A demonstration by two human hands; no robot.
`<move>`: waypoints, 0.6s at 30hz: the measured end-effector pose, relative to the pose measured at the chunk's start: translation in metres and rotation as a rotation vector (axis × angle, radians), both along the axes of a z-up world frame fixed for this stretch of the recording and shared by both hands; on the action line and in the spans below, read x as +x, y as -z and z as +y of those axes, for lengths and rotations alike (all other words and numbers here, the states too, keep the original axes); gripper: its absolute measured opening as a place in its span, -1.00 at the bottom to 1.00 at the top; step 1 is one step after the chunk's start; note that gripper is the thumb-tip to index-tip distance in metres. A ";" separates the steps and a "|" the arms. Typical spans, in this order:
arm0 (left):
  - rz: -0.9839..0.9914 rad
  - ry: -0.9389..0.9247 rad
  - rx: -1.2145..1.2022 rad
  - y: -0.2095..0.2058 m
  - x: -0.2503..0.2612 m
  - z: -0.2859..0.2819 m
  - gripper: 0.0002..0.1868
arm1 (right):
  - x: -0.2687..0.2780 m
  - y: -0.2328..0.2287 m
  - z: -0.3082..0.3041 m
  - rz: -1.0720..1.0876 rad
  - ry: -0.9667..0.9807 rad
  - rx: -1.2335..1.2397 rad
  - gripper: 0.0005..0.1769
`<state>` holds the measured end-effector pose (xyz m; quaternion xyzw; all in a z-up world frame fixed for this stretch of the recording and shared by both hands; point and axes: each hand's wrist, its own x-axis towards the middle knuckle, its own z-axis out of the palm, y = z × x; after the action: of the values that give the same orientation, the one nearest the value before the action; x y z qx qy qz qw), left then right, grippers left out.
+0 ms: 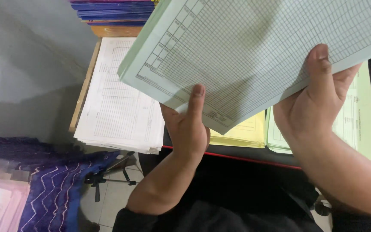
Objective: Sorting and checking stacks of colored printed forms on a desk
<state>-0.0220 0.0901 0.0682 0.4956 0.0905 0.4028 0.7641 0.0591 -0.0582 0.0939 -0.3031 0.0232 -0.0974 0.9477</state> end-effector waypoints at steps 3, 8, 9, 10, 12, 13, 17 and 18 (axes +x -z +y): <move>0.076 -0.038 -0.188 0.001 0.001 0.011 -0.16 | 0.004 0.002 -0.015 -0.149 -0.197 -0.165 -0.57; 0.119 -0.053 0.032 0.006 -0.010 0.053 -0.34 | 0.019 -0.022 -0.047 0.182 -0.105 -0.194 -0.56; 0.120 -0.054 0.031 0.004 -0.012 0.063 -0.34 | 0.026 -0.012 -0.059 0.183 -0.107 -0.194 -0.56; 0.017 -0.008 0.176 0.003 -0.015 0.073 -0.42 | 0.032 -0.002 -0.072 0.086 -0.229 -0.332 -0.49; -0.088 0.037 0.319 -0.010 -0.022 0.083 -0.49 | 0.035 0.008 -0.093 -0.015 -0.349 -0.469 -0.41; 0.142 -0.023 0.364 -0.022 -0.027 0.083 -0.53 | 0.032 0.008 -0.103 -0.075 -0.383 -0.846 -0.56; 0.686 -0.080 0.265 -0.025 -0.030 0.091 -0.54 | 0.021 0.027 -0.102 -0.558 -0.396 -1.161 -0.57; 0.688 -0.078 0.266 -0.025 -0.028 0.093 -0.54 | 0.021 0.028 -0.101 -0.556 -0.395 -1.160 -0.57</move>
<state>-0.0497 0.1828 0.0932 0.6931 0.3078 0.2500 0.6020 0.0804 -0.1591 0.0659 -0.7255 -0.3335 0.0068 0.6020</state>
